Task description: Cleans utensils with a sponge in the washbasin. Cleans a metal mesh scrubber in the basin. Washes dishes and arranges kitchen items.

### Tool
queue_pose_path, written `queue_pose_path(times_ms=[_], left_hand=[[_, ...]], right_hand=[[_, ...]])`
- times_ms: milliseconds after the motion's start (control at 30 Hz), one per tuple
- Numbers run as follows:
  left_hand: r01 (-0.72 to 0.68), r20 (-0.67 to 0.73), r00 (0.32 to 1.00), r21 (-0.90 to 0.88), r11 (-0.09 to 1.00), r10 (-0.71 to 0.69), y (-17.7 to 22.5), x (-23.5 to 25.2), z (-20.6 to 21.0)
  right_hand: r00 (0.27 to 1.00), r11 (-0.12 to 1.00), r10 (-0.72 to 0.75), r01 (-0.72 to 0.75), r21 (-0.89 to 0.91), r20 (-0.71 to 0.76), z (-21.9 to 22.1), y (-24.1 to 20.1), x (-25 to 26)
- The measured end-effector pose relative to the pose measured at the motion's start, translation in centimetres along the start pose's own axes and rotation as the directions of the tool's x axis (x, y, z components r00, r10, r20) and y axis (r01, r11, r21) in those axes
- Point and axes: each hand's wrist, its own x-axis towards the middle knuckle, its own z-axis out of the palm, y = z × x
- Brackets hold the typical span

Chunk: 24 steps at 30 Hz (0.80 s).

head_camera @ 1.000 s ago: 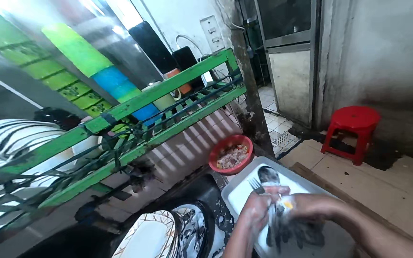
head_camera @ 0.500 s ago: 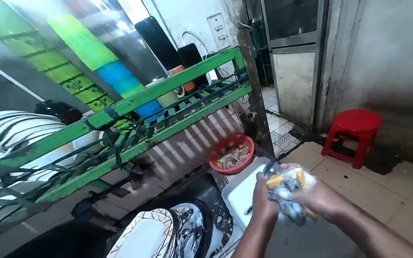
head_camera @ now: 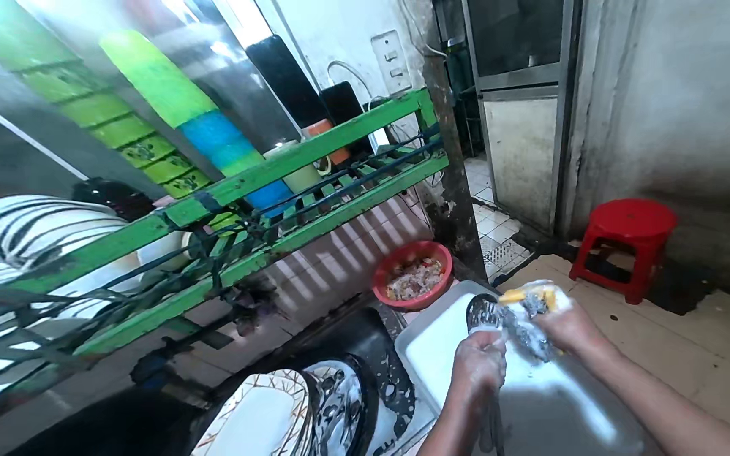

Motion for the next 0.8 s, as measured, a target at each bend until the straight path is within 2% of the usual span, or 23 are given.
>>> queue_pose_path(times_ms=[67, 133, 167, 233, 300, 333, 367, 433, 500, 533, 600, 700, 800], left_hand=[[0.014, -0.021, 1.000, -0.022, 1.000, -0.015, -0.1, -0.5, -0.9], [0.014, -0.042, 0.999, -0.072, 0.997, -0.017, -0.4, -1.1, -2.1], [0.019, -0.046, 0.999, -0.092, 0.996, -0.023, -0.4, -1.4, -2.8], [0.033, -0.020, 0.999, -0.134, 0.990, -0.036, -0.3, -2.1, -3.9], [0.050, 0.027, 0.999, -0.153, 0.987, -0.046, 0.0, -2.9, -4.5], [0.061, 0.054, 0.997, -0.140, 0.988, -0.054, 0.0, -3.2, -4.9], [0.063, 0.075, 0.996, -0.128, 0.990, -0.054, -0.2, -3.5, -5.4], [0.066, 0.087, 0.995, -0.152, 0.986, -0.053, -1.3, -3.8, -6.6], [0.043, 0.064, 0.998, -0.209, 0.977, -0.030, -2.5, -3.7, -7.7], [0.022, 0.047, 0.999, -0.256, 0.966, -0.010, -3.0, -3.5, -8.1], [-0.004, 0.019, 1.000, -0.335, 0.942, 0.011, -3.2, -2.9, -8.2], [0.011, 0.011, 1.000, -0.285, 0.958, -0.009, -2.6, -2.6, -8.6], [0.001, 0.047, 0.999, -0.210, 0.978, 0.009, -3.4, -2.2, -10.6]], right_hand=[[0.991, 0.997, -0.051, 0.058, 0.057, -0.121, 0.4, -0.3, 0.1], [0.974, 0.956, -0.015, 0.081, 0.283, -0.226, 0.9, 0.2, 0.8], [0.978, 0.905, 0.019, 0.072, 0.420, -0.208, 1.2, 0.3, 1.1], [0.999, 0.831, 0.006, 0.013, 0.557, -0.032, 2.2, 0.3, 0.5], [0.982, 0.855, -0.039, -0.062, 0.515, 0.182, 3.9, -0.4, -0.9], [0.969, 0.888, -0.053, -0.065, 0.456, 0.242, 4.6, -1.4, -1.8], [0.969, 0.909, -0.059, -0.048, 0.414, 0.241, 5.1, -2.1, -2.2], [0.994, 0.894, -0.077, 0.036, 0.446, 0.074, 5.6, -2.3, -1.6], [0.996, 0.818, -0.040, 0.080, 0.570, -0.083, 5.5, -2.7, -0.8], [0.994, 0.776, 0.000, 0.071, 0.627, -0.112, 5.7, -3.0, -0.7], [0.995, 0.769, 0.050, 0.013, 0.639, -0.082, 7.5, -3.7, -1.9], [0.998, 0.879, 0.052, -0.061, 0.473, 0.033, 10.5, -4.9, -4.6], [0.999, 0.944, 0.030, -0.037, 0.328, 0.025, 9.4, -5.1, -4.3]])
